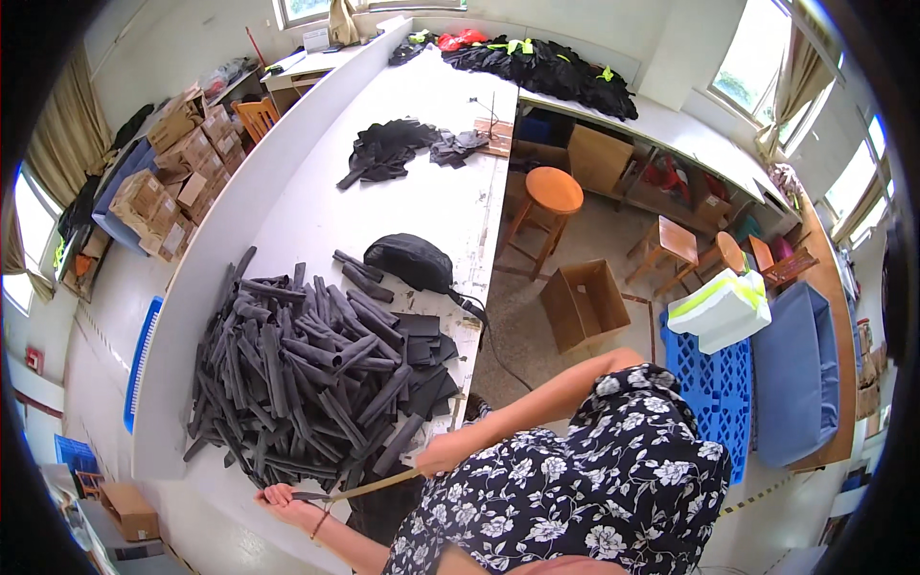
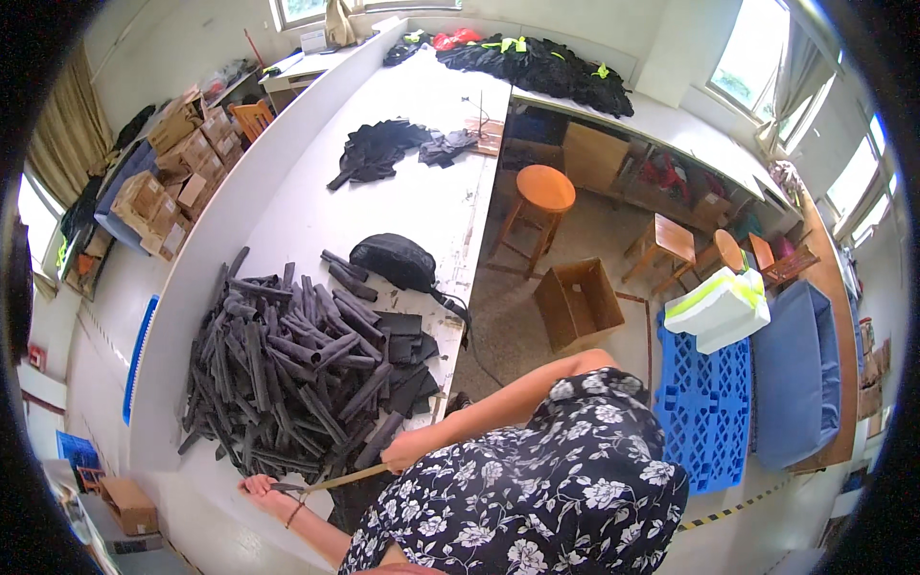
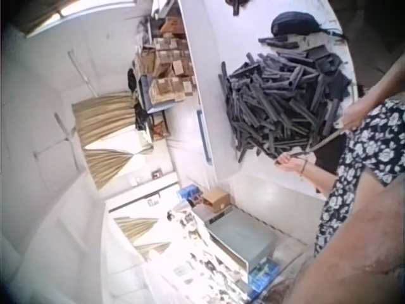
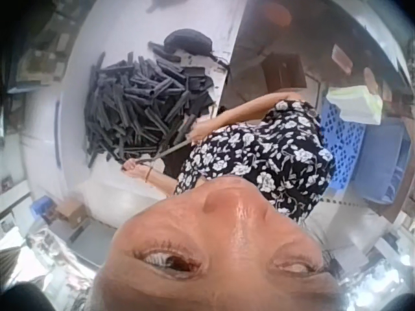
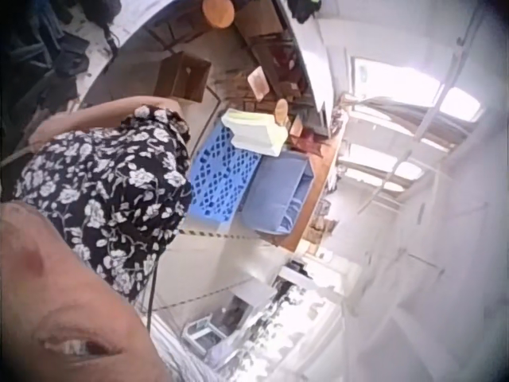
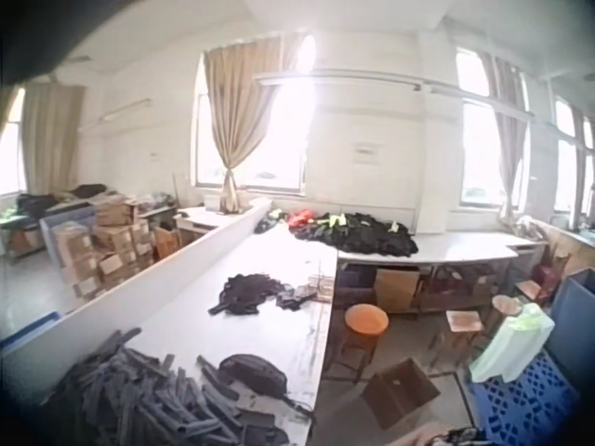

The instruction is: The person inserts a thin wooden stick into a dark gray cylindrical foam tube. They repeat this action multiple times, picking up a new tube and stick from piles on a white table and performing the insertion. The person works continuously at the table, handling the materials one by one.

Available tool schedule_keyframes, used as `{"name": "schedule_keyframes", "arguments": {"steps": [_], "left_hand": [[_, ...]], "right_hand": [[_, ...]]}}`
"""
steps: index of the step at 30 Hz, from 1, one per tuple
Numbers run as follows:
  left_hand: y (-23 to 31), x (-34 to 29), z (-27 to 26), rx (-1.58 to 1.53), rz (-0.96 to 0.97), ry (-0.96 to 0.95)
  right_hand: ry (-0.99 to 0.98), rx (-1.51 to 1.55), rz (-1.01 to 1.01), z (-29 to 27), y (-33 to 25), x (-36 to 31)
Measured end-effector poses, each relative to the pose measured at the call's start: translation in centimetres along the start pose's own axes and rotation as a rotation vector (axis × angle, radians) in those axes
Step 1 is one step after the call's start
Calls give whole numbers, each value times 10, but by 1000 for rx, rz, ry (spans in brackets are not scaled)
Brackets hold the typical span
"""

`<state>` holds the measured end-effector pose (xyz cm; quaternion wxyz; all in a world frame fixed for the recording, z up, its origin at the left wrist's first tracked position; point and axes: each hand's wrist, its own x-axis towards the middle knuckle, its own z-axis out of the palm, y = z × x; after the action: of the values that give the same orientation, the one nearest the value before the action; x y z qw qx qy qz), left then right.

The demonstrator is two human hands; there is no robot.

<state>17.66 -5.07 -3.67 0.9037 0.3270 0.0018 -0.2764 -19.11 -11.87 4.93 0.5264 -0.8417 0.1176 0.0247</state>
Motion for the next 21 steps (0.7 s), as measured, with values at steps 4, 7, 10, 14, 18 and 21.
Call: {"name": "schedule_keyframes", "arguments": {"steps": [4, 7, 10, 14, 18, 21], "left_hand": [[-7, -13, 19, -307, -226, 52], [-27, -10, 17, -423, -326, 101], [-53, -46, 39, -189, -432, -161], [-71, -99, 82, 190, -400, 40], [-33, -49, 17, -240, -356, -186], [0, -47, 17, 17, 12, 34]], "right_hand": [[-85, 175, 51, -53, -23, -15], [188, -75, -150, -37, -35, 20], [425, -22, -240, -29, -42, 64], [533, -39, -334, -11, -9, 129], [47, 249, -423, 3, -42, 102], [-172, 471, -374, -11, -81, 76]]}}
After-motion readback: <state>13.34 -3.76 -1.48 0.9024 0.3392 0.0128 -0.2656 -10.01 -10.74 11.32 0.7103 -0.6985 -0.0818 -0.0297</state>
